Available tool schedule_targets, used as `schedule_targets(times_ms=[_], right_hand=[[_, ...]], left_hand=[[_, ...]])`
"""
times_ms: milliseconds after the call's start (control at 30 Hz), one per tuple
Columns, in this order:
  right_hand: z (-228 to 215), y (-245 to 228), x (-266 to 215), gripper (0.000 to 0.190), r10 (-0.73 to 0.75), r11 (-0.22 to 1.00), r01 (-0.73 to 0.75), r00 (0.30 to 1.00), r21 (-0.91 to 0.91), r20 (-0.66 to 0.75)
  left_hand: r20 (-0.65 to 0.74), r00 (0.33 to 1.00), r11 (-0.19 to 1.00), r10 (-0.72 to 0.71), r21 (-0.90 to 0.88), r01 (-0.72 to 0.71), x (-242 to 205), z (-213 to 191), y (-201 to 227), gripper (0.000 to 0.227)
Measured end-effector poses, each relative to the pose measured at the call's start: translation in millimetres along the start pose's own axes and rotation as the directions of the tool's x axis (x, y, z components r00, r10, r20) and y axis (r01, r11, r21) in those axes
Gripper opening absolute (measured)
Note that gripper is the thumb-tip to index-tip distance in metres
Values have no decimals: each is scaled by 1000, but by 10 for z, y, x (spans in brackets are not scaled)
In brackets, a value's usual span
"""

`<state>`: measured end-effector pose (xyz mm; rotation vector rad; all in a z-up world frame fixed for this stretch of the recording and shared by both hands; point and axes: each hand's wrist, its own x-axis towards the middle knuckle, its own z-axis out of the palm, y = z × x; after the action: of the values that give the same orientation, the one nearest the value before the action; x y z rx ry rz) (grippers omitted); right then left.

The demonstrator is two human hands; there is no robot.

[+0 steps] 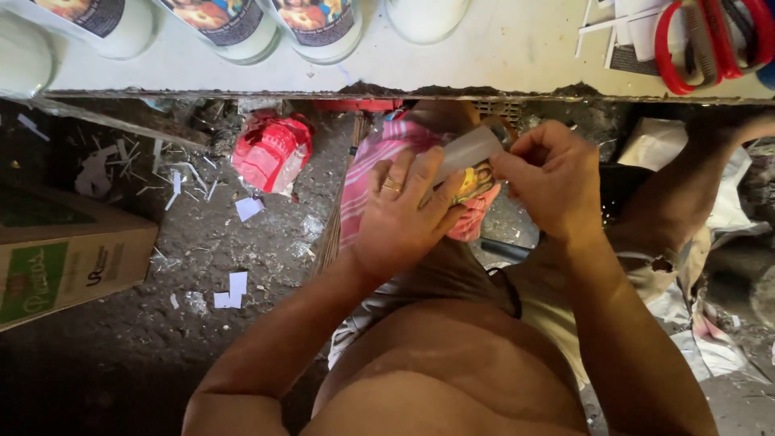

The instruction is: Assembling religious candles by applying decorative labels, trimming wicks with scissors, and fitting gold rings onto the glass jars.

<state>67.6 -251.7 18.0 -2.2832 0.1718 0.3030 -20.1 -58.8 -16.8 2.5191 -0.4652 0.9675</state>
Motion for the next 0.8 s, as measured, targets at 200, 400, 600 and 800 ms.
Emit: schedule_targets(times_ms=[200, 400, 600, 800], right_hand=[[-9, -156, 17, 21, -8, 998, 7, 1000, 61, 14], [-161, -225, -149, 30, -128, 986, 128, 992, 108, -6], [-73, 216, -265, 26, 47, 844, -140, 981, 517, 189], [380, 591, -145, 32, -139, 570, 44, 989, 821, 44]], left_hand=[[11, 1000, 1000, 20, 14, -20, 1, 6, -16, 36], [71, 997, 1000, -1, 4, 0, 158, -126, -19, 40], [58, 997, 998, -51, -31, 52, 178, -130, -47, 41], [41, 992, 984, -117, -129, 122, 158, -42, -177, 44]])
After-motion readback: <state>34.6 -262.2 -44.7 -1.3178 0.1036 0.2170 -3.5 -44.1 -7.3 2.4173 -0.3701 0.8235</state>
